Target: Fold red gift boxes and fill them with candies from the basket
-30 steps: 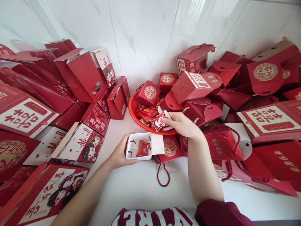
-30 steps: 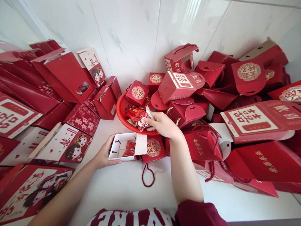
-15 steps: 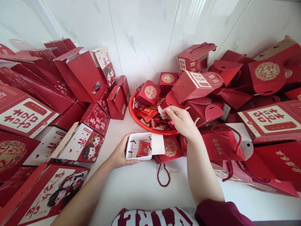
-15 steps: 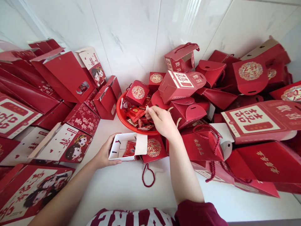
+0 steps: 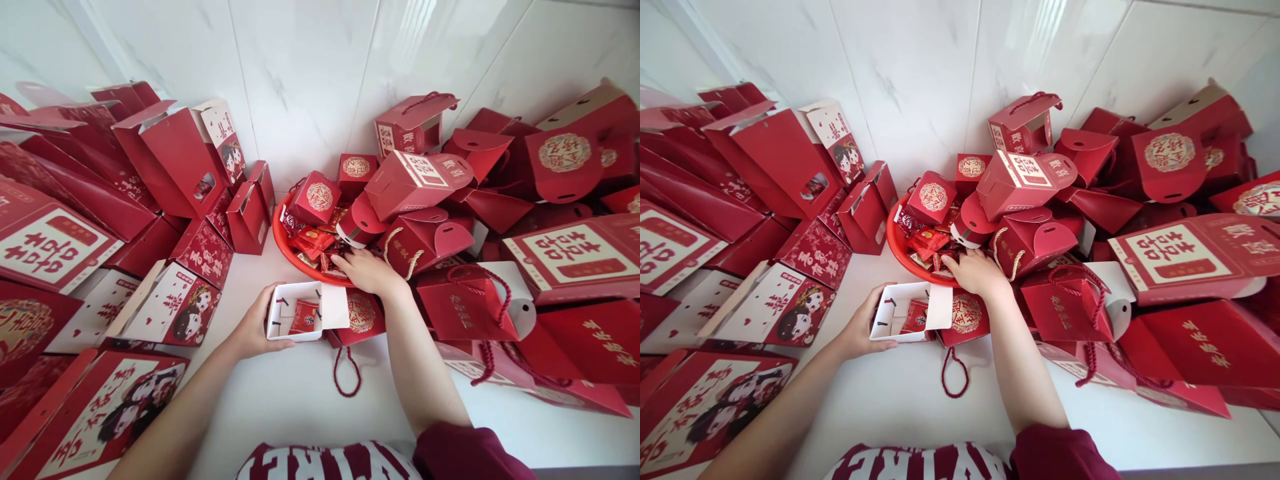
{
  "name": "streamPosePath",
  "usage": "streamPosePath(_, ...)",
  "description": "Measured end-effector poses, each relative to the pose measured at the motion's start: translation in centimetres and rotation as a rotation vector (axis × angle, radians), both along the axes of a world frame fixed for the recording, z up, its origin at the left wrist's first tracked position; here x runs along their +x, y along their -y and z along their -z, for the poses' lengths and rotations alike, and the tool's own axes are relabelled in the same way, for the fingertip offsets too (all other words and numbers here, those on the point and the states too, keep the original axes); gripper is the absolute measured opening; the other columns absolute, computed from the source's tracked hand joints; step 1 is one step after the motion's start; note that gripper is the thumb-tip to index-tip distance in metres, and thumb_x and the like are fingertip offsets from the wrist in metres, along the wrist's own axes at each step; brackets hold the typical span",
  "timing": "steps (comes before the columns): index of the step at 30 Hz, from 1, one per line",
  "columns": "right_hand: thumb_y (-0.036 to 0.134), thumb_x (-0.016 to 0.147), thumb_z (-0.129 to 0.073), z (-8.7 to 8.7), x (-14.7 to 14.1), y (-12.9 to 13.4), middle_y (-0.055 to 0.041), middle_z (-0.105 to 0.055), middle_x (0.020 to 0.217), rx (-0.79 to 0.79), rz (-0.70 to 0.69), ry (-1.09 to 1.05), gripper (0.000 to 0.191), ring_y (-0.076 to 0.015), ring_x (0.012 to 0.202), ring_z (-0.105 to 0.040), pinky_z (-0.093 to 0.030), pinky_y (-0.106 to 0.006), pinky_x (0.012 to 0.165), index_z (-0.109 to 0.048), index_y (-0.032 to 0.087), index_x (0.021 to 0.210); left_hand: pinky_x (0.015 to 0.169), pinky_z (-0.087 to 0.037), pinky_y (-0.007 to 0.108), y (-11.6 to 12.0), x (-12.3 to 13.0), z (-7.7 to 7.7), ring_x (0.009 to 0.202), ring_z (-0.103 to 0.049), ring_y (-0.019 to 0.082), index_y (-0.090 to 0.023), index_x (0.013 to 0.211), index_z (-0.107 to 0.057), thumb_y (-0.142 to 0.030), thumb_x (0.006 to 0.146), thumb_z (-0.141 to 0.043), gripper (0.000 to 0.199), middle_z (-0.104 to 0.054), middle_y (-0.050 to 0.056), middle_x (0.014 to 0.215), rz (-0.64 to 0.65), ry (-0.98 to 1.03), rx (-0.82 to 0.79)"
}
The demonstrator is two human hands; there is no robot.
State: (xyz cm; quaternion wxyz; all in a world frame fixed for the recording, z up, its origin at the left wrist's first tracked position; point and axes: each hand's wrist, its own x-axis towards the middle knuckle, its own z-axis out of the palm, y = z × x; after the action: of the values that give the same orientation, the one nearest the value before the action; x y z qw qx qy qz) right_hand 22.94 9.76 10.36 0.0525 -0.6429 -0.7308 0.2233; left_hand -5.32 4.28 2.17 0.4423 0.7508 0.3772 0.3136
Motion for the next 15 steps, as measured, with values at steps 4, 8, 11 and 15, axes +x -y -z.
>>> streamPosePath(4,0.043,0.103,-0.028,-1.1,0.4,0.5,-0.0153,-0.059,0.136,0.027,-0.023,-0.048,0.049,-0.0281,0.129,-0.051,-0.037,-0.041,0.107,-0.063,0.015,0.123,0.111,-0.038,0.05,0.0,0.0,0.0,0.134,-0.043,0.037,-0.021,0.144,-0.028,-0.043,0.063,-0.086,0.102,-0.04,0.017,0.144,-0.002,0.008,-0.005)
streamPosePath(8,0.042,0.101,-0.034,-2.5,1.2,1.5,-0.0099,-0.072,0.111,0.153,0.049,-0.339,0.044,-0.0256,0.104,-0.066,-0.048,-0.041,0.096,-0.07,0.017,0.105,0.11,-0.039,0.051,0.0,0.0,0.1,0.134,-0.043,0.038,-0.02,0.144,-0.029,-0.043,0.062,-0.085,0.102,-0.04,0.017,0.144,-0.006,0.0,0.011)
streamPosePath(11,0.041,0.092,-0.054,-2.9,1.4,1.9,-0.0076,-0.074,0.103,0.21,0.189,-0.624,0.03,-0.0238,0.092,-0.07,-0.056,-0.04,0.086,-0.071,0.019,0.104,0.11,-0.039,0.052,0.0,-0.1,0.2,0.134,-0.043,0.039,-0.02,0.145,-0.028,-0.043,0.063,-0.085,0.103,-0.04,0.018,0.145,-0.005,-0.007,0.019)
streamPosePath(15,0.032,0.078,-0.071,-3.1,1.0,2.0,-0.0067,-0.072,0.095,0.162,0.237,-0.948,0.027,-0.0198,0.083,-0.07,-0.062,-0.037,0.078,-0.069,0.018,0.1,0.108,-0.041,0.052,0.0,-0.1,0.3,0.134,-0.043,0.04,-0.021,0.145,-0.028,-0.042,0.062,-0.086,0.103,-0.042,0.018,0.144,-0.006,-0.012,0.03)
